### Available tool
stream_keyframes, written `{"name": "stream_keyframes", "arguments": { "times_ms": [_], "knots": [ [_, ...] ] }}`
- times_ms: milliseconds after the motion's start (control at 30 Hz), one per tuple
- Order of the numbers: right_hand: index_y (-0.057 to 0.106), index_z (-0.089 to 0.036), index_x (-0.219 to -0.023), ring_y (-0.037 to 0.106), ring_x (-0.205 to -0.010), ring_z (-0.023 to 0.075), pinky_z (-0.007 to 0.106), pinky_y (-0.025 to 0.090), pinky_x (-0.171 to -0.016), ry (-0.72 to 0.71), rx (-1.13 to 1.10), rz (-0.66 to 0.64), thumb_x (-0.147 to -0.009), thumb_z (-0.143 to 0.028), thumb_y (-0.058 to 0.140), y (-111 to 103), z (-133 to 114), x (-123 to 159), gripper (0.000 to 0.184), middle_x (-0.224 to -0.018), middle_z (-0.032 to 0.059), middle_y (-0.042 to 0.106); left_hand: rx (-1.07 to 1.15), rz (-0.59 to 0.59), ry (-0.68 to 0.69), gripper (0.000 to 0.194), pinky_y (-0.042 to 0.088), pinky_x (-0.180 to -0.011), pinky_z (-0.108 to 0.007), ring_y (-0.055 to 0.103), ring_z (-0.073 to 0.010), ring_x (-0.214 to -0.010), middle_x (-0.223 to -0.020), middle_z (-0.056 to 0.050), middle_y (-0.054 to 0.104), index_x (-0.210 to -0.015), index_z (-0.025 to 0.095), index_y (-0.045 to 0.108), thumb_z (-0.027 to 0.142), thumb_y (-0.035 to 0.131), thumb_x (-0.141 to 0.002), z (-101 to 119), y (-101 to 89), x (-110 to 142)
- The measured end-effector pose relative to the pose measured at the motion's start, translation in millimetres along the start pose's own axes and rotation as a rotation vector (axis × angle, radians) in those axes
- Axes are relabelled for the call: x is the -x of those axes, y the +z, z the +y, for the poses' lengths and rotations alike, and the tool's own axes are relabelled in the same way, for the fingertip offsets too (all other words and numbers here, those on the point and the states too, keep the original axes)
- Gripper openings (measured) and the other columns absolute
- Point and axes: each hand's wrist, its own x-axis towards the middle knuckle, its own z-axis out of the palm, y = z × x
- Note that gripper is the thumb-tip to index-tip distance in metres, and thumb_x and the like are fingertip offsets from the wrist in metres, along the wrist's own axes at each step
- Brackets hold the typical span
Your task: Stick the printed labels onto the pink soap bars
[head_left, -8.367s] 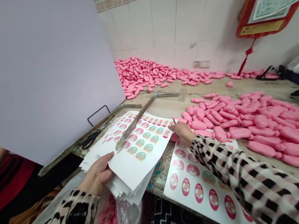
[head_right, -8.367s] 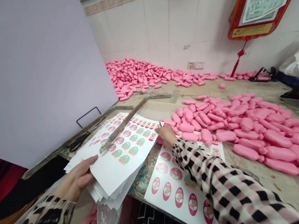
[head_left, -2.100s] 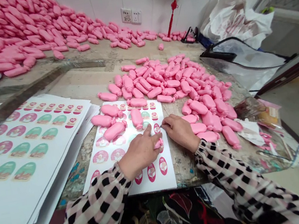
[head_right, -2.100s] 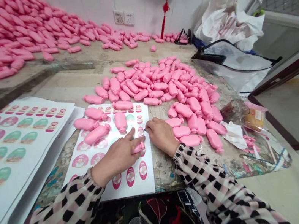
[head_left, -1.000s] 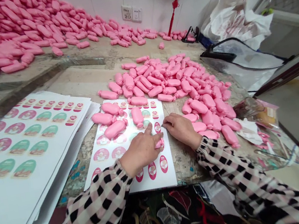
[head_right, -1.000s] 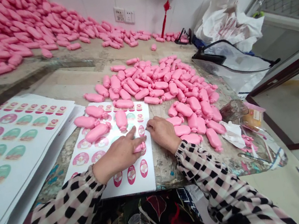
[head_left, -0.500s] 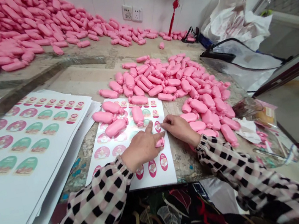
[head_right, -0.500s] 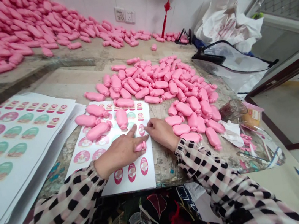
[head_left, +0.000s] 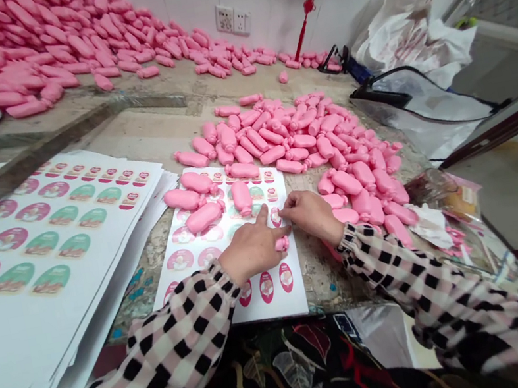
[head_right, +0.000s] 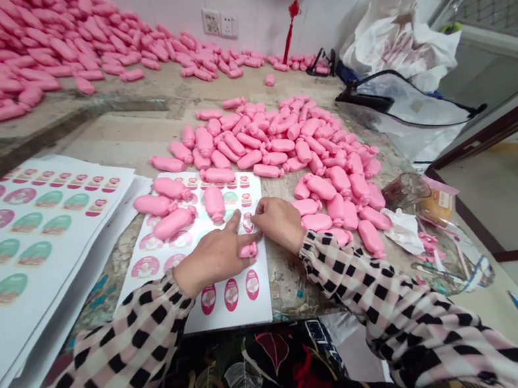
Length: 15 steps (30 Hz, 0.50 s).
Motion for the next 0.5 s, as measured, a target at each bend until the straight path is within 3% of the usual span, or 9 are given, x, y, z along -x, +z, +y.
{"name": "stream_keyframes", "arguments": {
  "times_ms": [167, 367, 500],
  "knots": [
    [0.064, -0.023, -0.066, 0.054, -0.064, 0.0143, 0.025, 0.028, -0.052, -0.033, 0.022, 0.042, -0.068, -0.035, 0.062, -10.7, -7.4, -1.6, 0.012, -0.068, -0.0017, 0.065, 0.035, 0.020, 0.008, 0.054, 0.044, -0.079, -0.049, 0.057, -0.0381, -0.101, -0.150, -0.013, 0.021, -0.131, 0.037, 0.046, 0.043, 0.051, -0.077, 0.2, -0.9, 0.7],
    [0.061, -0.020, -0.064, 0.052, -0.059, 0.0138, 0.025, 0.030, -0.053, -0.049, -0.112, 0.095, -0.068, -0.041, 0.064, -27.0, 0.0, 5.0, 0.021, -0.064, -0.0010, 0.063, 0.108, 0.078, 0.014, 0.049, 0.043, -0.081, -0.050, 0.059, -0.0353, -0.096, -0.149, -0.013, 0.023, -0.127, 0.037, 0.051, 0.040, 0.053, -0.078, -2.6, 5.8, 5.7],
    [0.059, -0.019, -0.065, 0.049, -0.056, 0.0127, 0.026, 0.035, -0.054, -0.048, -0.485, 0.208, -0.068, -0.044, 0.066, -19.0, 10.3, 22.1, 0.026, -0.061, -0.0019, 0.059, 0.389, 0.305, 0.059, 0.048, 0.039, -0.091, -0.045, 0.052, -0.0310, -0.107, -0.136, -0.012, 0.040, -0.124, 0.030, 0.054, 0.042, 0.057, -0.078, -8.5, 15.9, 16.0]
  ]
}}
